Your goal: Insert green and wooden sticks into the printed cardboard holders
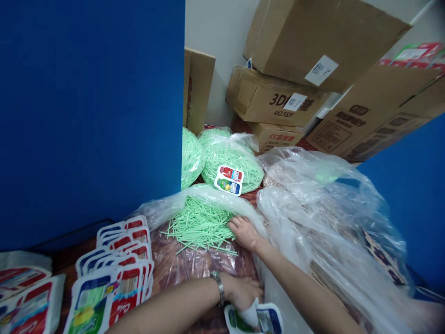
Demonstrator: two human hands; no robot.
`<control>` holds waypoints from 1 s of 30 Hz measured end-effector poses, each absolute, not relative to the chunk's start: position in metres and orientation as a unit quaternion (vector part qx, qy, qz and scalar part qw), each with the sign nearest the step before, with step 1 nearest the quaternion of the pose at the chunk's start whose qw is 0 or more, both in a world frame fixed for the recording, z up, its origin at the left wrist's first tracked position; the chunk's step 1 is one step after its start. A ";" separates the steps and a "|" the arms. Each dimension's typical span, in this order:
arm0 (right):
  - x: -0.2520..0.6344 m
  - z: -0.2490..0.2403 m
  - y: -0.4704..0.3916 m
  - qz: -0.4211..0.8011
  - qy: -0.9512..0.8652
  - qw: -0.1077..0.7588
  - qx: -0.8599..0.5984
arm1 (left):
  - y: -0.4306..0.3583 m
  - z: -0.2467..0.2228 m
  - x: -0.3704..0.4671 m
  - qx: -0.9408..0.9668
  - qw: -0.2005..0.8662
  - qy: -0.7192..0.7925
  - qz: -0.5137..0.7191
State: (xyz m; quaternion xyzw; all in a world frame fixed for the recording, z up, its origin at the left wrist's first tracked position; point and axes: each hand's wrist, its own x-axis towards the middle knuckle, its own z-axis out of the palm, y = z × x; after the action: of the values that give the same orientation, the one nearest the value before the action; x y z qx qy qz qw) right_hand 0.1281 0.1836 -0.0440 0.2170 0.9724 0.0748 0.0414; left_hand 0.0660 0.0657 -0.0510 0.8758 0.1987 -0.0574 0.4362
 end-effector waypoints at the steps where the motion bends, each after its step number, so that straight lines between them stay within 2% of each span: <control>1: 0.130 -0.044 0.183 0.070 0.973 0.041 0.216 | 0.066 -0.051 0.066 0.875 0.439 0.199 -0.052; 12: 0.128 -0.043 0.190 -0.027 0.970 0.014 0.242 | 0.068 -0.049 0.070 0.852 0.474 0.219 -0.044; 18: 0.150 -0.031 0.201 -0.142 0.963 -0.034 0.229 | 0.070 -0.050 0.070 0.866 0.461 0.190 -0.035; 24: 0.153 -0.012 0.203 -0.213 0.933 -0.089 0.277 | 0.071 -0.058 0.072 0.873 0.452 0.179 -0.041; 30: 0.132 0.009 0.186 -0.228 0.924 -0.061 0.300 | 0.070 -0.061 0.078 0.831 0.502 0.236 0.029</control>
State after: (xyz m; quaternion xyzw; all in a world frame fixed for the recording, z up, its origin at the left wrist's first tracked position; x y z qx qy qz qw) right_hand 0.1317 0.1864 0.0093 0.3003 0.9242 -0.2278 -0.0611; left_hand 0.0775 0.0700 -0.0611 0.8315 0.2358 0.0294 0.5021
